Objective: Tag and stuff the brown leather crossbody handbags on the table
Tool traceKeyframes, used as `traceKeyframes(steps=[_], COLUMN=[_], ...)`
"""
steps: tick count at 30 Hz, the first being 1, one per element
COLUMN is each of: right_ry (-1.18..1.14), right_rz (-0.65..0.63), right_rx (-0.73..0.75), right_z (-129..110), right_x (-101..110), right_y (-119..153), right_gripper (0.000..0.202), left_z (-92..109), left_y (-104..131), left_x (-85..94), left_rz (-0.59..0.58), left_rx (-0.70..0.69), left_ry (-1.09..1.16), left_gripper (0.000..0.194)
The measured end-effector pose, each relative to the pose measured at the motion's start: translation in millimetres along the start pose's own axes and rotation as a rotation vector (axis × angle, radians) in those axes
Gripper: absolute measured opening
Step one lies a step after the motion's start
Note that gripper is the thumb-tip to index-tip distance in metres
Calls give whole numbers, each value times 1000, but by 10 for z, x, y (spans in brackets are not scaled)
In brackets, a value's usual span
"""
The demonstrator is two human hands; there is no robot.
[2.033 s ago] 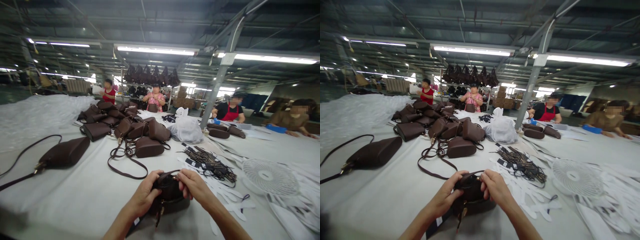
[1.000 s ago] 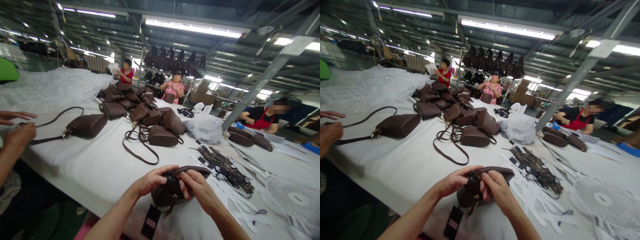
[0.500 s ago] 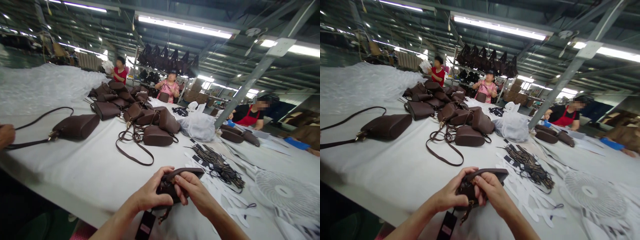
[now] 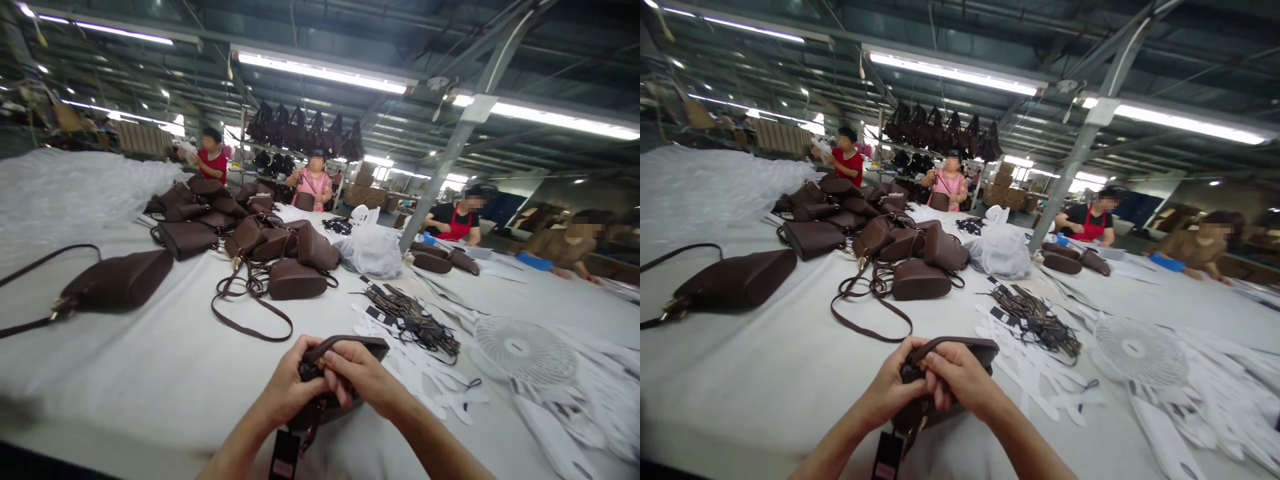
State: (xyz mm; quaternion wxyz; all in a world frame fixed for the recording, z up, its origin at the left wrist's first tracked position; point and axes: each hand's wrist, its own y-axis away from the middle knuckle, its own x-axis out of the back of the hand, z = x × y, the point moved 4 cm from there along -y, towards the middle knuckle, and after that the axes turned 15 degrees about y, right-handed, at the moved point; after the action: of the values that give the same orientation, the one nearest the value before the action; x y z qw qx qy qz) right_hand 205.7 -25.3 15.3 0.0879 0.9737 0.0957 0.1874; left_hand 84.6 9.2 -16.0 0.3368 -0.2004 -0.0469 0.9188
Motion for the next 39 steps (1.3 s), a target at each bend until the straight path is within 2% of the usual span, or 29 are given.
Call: traceKeyframes(steps=[3,5,7,10,13,16,18,20,22,24,26,29,33,39], right_ry=[-42,-37,-29,0,26,9,-12,-22,-27,-36,-45,-63,-73,-131], right_rz=[4,11,1,-8,21,41,51,62,58,42,30,30,38,-3], right_rx=[-4,4,7,2,2,10,24,38,42,39,34,32,48,17], right_z=[7,-7,-18,-8,25,54,58,55,53,55,59,69,71,80], right_x=[-9,-18,-27,-33,-36,-59,-74,-79,-80,-80,-80,-86,-97,-104], right_y=[61,89,93,70,48,48,58,68,72,69,56,27,7,23], right_gripper=[49,51,51,52,53,54,54,53,51,51,51,51,50,48], left_z=[-57,-96,-75,87,313,453,441,374,295,231,192,201,281,418], left_y=[107,186,229,198,106,37,28,50,96,157,204,208,129,28], left_x=[63,144,239,313,254,139,85,78,119,195,285,359,307,228], left_rz=[-56,-79,-85,-126,-159,-94,-38,-32,-108,-225,-287,-268,-232,-309], left_rx=[26,33,9,-9,49,111,153,156,122,86,74,46,-26,-151], left_ry=[7,8,27,56,35,45,92,131,151,150,128,133,133,-117], left_gripper=[61,71,66,48,35,23,14,11,21,41,48,35,18,7])
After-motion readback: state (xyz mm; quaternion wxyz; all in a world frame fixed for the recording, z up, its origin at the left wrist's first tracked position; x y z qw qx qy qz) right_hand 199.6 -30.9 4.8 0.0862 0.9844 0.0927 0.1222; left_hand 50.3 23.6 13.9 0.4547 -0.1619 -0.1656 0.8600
